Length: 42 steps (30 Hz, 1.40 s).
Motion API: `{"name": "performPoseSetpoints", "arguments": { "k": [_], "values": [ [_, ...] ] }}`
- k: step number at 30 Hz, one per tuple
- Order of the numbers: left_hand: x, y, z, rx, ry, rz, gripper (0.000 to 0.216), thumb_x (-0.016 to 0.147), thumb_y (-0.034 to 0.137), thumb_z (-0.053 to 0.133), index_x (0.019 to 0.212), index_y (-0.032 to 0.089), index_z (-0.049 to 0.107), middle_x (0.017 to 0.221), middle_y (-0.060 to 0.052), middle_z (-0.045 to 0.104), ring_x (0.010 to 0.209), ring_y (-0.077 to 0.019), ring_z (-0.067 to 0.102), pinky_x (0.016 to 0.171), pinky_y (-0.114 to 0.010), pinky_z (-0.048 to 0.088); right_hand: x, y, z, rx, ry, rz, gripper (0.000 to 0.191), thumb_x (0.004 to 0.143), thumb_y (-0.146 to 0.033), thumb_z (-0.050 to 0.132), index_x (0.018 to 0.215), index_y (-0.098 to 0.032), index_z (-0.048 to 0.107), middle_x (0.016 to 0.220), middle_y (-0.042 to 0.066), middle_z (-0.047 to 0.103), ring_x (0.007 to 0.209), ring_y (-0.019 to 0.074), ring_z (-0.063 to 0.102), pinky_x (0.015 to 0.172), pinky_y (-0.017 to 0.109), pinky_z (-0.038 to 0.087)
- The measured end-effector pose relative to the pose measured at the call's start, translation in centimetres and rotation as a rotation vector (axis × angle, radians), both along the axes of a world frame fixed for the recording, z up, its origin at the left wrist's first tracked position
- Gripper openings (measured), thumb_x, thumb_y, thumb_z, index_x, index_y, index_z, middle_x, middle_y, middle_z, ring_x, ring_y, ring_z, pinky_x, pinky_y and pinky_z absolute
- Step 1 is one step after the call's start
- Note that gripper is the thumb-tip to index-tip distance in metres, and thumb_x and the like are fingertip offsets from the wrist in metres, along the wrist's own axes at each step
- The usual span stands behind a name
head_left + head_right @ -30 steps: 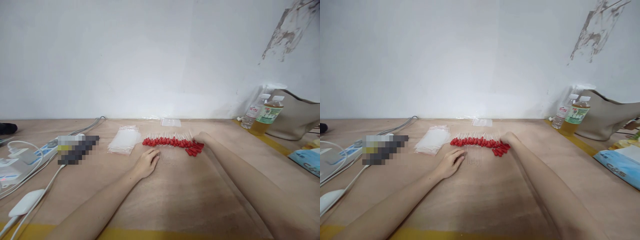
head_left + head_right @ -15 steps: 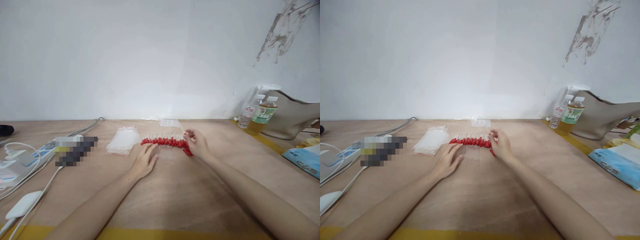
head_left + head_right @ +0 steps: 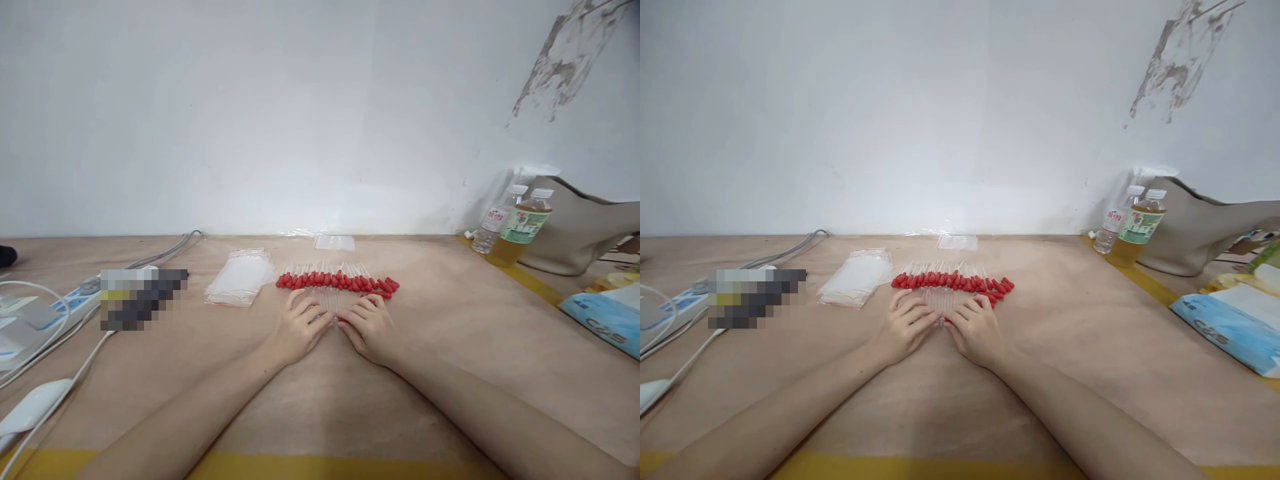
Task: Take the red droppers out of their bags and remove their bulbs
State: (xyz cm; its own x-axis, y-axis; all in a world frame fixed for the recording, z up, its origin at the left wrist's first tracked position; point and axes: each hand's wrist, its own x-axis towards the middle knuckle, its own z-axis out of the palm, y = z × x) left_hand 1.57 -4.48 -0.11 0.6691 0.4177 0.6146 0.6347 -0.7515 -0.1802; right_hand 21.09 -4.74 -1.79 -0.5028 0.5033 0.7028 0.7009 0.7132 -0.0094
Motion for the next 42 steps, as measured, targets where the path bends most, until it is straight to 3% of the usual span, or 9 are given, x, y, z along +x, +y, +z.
{"name": "performPoseSetpoints", "arguments": {
  "k": [6,11,19,31,36,39,42],
  "values": [
    [0.4,0.7,-0.6,0.040,0.022,0.040,0.019,0.086,0.020,0.042,0.093,0.022,0.059,0.073,-0.001,0.061,0.075,-0.0149,0.051,0.093,-0.041,0.029,-0.4,0.2,-0.1,0.022,0.002,-0.017,0.017,0.083,-0.031,0.047,0.086,-0.020,0.061,0.070,0.003,0.061,0.073,0.0148,0.047,0.077,0.034,0.026],
    [0.2,0.8,-0.5,0.004,0.089,0.038,0.023,0.086,0.018,0.037,0.079,0.018,0.059,0.066,-0.002,0.055,0.072,-0.0145,0.049,0.090,-0.036,0.032,-0.5,0.7,0.1,0.091,-0.068,0.033,0.019,0.085,-0.027,0.045,0.078,-0.018,0.061,0.062,0.001,0.057,0.068,0.0125,0.045,0.072,0.031,0.026],
    [0.0,0.2,-0.3,-0.113,0.015,0.038,0.024,0.086,0.020,0.036,0.079,0.019,0.059,0.061,0.000,0.053,0.066,-0.0132,0.049,0.091,-0.042,0.027,0.0,0.7,-0.2,0.155,-0.137,0.078,0.018,0.085,-0.022,0.043,0.082,-0.016,0.060,0.062,0.001,0.052,0.065,0.0127,0.042,0.064,0.028,0.028],
    [-1.1,0.1,-0.5,-0.206,-0.037,0.008,0.024,0.087,0.020,0.035,0.078,0.018,0.057,0.063,-0.001,0.054,0.067,-0.0135,0.049,0.086,-0.037,0.033,1.5,0.4,0.5,0.286,-0.217,0.136,0.018,0.085,-0.014,0.042,0.088,-0.014,0.060,0.065,0.004,0.056,0.065,0.0138,0.045,0.059,0.029,0.031],
    [-3.1,0.8,-0.9,-0.255,-0.196,0.139,0.025,0.088,0.024,0.033,0.087,0.018,0.057,0.073,-0.003,0.056,0.066,-0.0137,0.051,0.064,-0.026,0.041,4.0,1.2,0.3,0.122,0.088,-0.028,0.021,0.084,-0.023,0.045,0.098,-0.018,0.060,0.073,0.005,0.060,0.068,0.0145,0.051,0.065,0.029,0.039],
    [-3.6,1.5,-1.3,-0.274,-0.279,0.183,0.025,0.088,0.023,0.033,0.097,0.019,0.055,0.080,-0.004,0.054,0.072,-0.0137,0.052,0.066,-0.025,0.043,5.1,2.2,0.6,-0.033,0.278,-0.070,0.025,0.085,-0.027,0.042,0.103,-0.021,0.058,0.082,0.006,0.060,0.074,0.0146,0.054,0.067,0.027,0.043],
    [-3.7,2.0,-1.8,-0.255,-0.302,0.227,0.027,0.086,0.019,0.034,0.105,0.018,0.053,0.079,-0.004,0.051,0.072,-0.0143,0.050,0.067,-0.026,0.044,6.2,3.7,1.7,-0.164,0.415,-0.217,0.027,0.084,-0.028,0.039,0.099,-0.018,0.060,0.082,0.007,0.056,0.074,0.0157,0.054,0.068,0.028,0.043]
  ]
}}
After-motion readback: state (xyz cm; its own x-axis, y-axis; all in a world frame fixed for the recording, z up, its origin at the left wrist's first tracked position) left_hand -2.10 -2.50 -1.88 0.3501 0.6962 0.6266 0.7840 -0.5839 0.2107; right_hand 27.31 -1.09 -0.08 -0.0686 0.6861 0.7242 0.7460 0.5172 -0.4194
